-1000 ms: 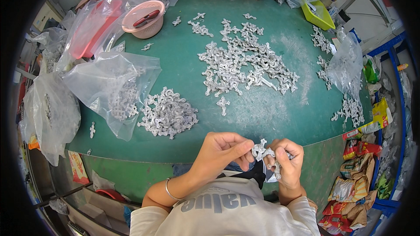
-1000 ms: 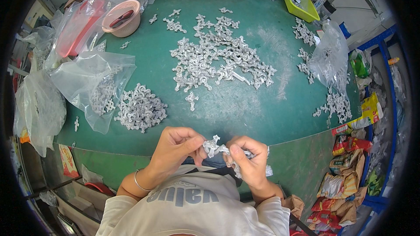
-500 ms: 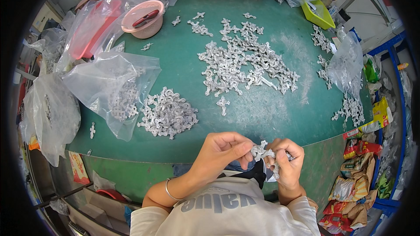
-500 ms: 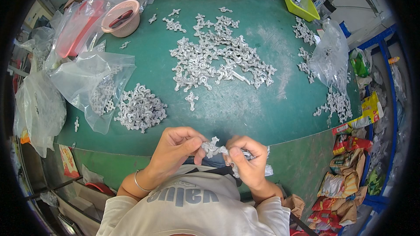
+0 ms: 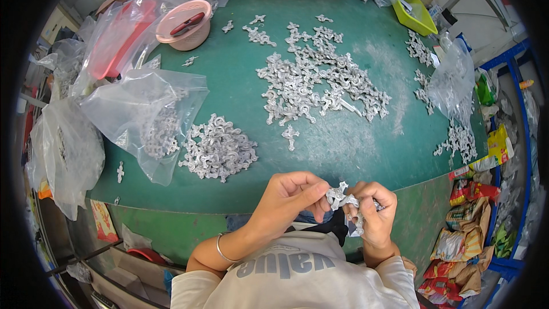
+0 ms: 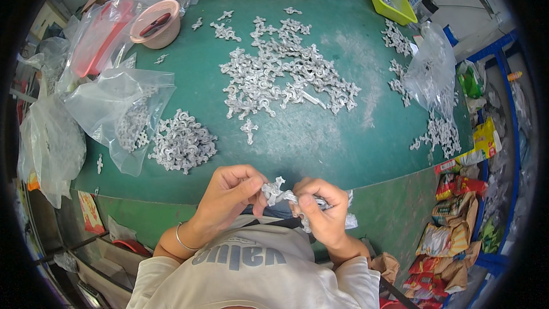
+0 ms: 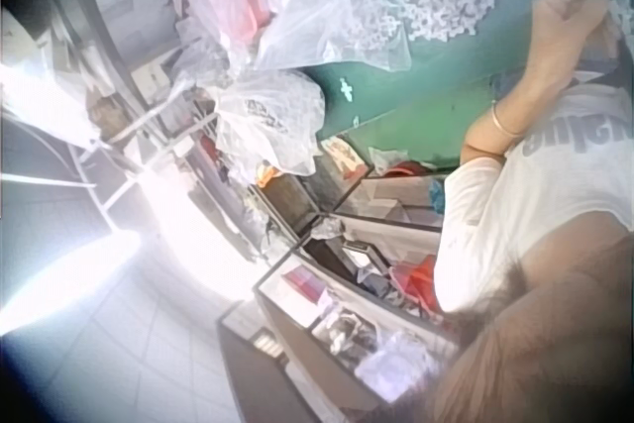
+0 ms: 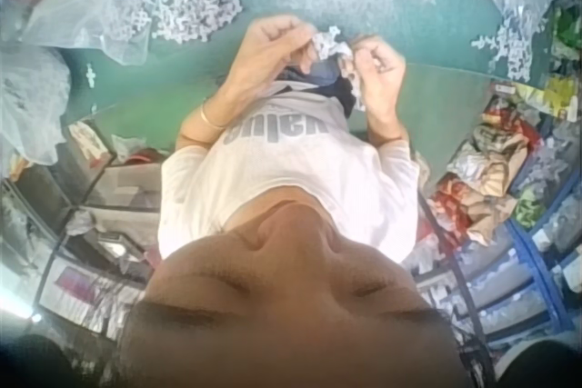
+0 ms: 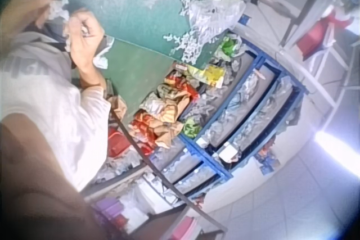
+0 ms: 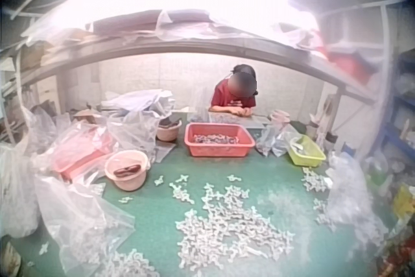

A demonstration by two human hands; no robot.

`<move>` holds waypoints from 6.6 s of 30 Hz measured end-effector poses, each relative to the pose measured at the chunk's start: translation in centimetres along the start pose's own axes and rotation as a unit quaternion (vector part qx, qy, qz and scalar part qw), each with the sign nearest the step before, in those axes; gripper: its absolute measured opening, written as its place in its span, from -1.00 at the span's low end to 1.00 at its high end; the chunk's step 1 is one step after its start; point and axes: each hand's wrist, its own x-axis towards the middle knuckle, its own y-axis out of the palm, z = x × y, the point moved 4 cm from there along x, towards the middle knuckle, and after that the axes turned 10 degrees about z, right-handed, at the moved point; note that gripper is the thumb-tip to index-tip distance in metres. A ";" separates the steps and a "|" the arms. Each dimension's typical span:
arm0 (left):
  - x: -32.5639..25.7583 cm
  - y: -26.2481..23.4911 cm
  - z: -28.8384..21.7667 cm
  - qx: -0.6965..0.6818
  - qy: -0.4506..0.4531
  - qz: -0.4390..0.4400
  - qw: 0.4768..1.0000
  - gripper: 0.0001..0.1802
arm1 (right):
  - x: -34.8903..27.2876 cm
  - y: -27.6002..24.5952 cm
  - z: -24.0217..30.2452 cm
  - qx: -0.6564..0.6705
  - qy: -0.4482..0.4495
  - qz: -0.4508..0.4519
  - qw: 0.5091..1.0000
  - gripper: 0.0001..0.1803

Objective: The person assembles small metal components by hand at a workbench, picking up individual silver-colored pieces from a pile and fitting them together.

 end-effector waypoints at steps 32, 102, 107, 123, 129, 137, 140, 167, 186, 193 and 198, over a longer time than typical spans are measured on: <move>0.3 0.2 0.2 -0.025 0.014 0.032 0.999 -0.79 | 0.1 0.3 0.4 -0.030 -0.035 0.006 0.999 -0.75; -0.2 -2.6 -1.1 0.317 0.183 -0.061 0.928 -0.55 | 4.0 -1.3 -4.0 0.151 0.264 0.061 0.951 -0.92; -0.5 -1.8 -1.3 0.235 0.186 -0.048 0.953 -0.64 | 3.4 -0.4 -2.5 0.047 0.162 -0.018 0.985 -0.89; -0.8 -1.6 -0.9 0.127 0.063 -0.099 0.985 -0.85 | 2.0 0.7 -0.1 -0.166 -0.006 0.031 0.986 -0.90; -0.5 -1.6 -0.7 0.116 0.025 -0.094 0.989 -0.74 | 1.8 0.7 -1.0 -0.018 0.062 0.016 0.998 -0.84; -0.9 -1.8 -1.2 0.131 0.035 -0.102 0.986 -0.75 | 2.0 0.3 -1.4 -0.045 0.045 0.023 0.998 -0.89; -2.5 -4.5 -3.5 0.429 0.097 -0.240 0.866 -0.86 | 3.7 -1.3 -2.2 -0.145 0.152 0.007 0.978 -0.95; -1.4 -1.0 -3.6 0.492 0.237 -0.101 0.832 -0.63 | 4.5 -0.7 -1.9 -0.027 0.239 0.038 0.970 -0.90; -2.0 -1.0 -2.3 0.304 0.165 -0.039 0.937 -0.88 | 2.9 1.5 0.7 -0.238 -0.027 0.076 0.968 -0.84; -1.5 -2.3 -1.0 0.127 0.059 -0.042 0.989 -0.83 | 2.7 1.0 -0.8 -0.135 0.053 0.054 0.988 -0.74; -1.5 -2.2 -0.7 0.035 0.014 -0.037 0.999 -0.78 | 2.5 0.9 -1.5 -0.059 0.092 0.043 0.993 -0.72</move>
